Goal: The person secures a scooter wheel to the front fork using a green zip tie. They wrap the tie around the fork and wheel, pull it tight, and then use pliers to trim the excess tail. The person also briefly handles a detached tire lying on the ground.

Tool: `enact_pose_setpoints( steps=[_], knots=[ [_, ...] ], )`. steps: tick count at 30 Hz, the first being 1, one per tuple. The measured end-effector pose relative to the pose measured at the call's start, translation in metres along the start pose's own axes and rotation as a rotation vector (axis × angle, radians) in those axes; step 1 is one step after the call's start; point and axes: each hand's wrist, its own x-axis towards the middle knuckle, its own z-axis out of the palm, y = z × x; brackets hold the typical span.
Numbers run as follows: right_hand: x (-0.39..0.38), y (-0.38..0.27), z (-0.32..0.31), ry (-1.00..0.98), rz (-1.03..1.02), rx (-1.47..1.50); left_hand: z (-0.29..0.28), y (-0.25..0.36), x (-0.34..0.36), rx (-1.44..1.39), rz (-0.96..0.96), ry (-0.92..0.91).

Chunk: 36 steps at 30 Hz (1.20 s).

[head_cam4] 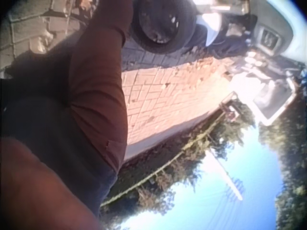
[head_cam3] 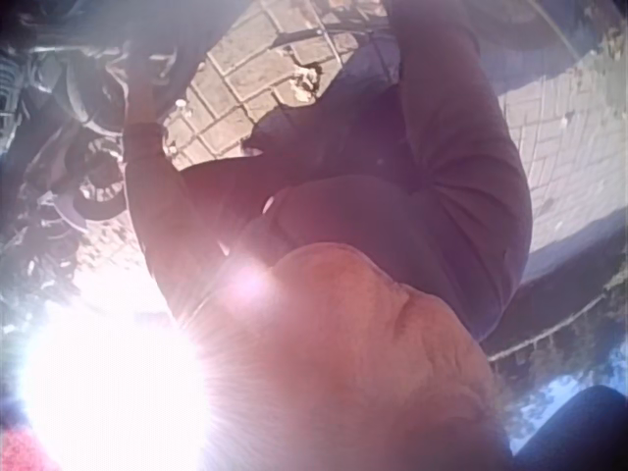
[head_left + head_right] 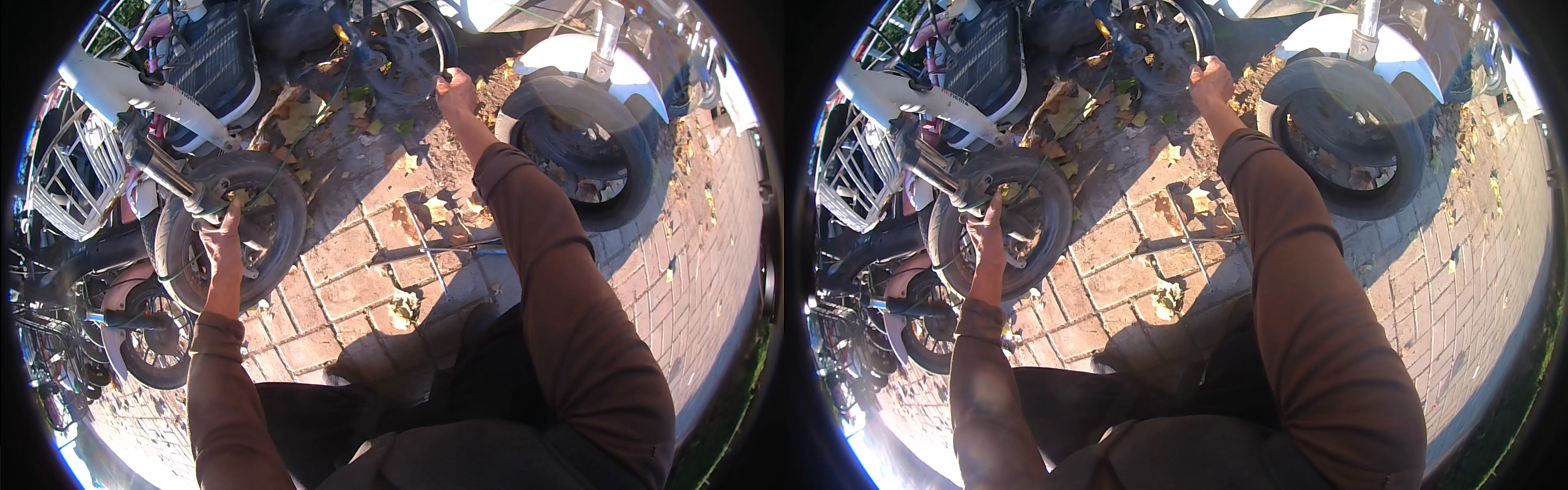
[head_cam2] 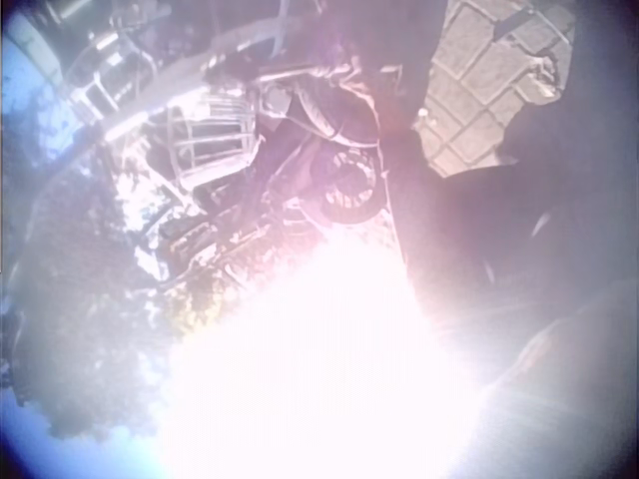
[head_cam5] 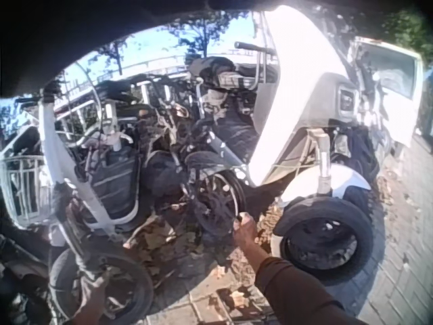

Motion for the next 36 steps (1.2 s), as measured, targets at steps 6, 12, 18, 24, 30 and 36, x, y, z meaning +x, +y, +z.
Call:
enact_pose_setpoints(
  steps=[6, 12, 18, 24, 30, 36],
  knots=[
    [0.016, -0.028, -0.011, 0.240, -0.028, 0.059, 0.001, -0.001, 0.000, -0.018, 0.007, -0.007],
    [0.026, -0.038, -0.017, -0.002, -0.120, -0.029, 0.000, -0.004, 0.001, -0.015, 0.013, 0.006],
    [0.023, -0.012, -0.016, 0.030, 0.072, 0.015, 0.002, -0.002, -0.001, -0.039, 0.052, 0.013],
    [0.021, -0.018, -0.003, -0.035, 0.067, 0.021, 0.003, 0.003, -0.001, -0.028, 0.030, 0.005],
    [0.029, 0.000, 0.009, 0.198, 0.062, -0.109, 0.005, 0.005, -0.001, -0.066, -0.025, -0.012],
    [0.094, 0.072, 0.037, -0.040, -0.447, 0.002, 0.003, 0.009, -0.004, -0.038, -0.057, -0.026]
  ],
)
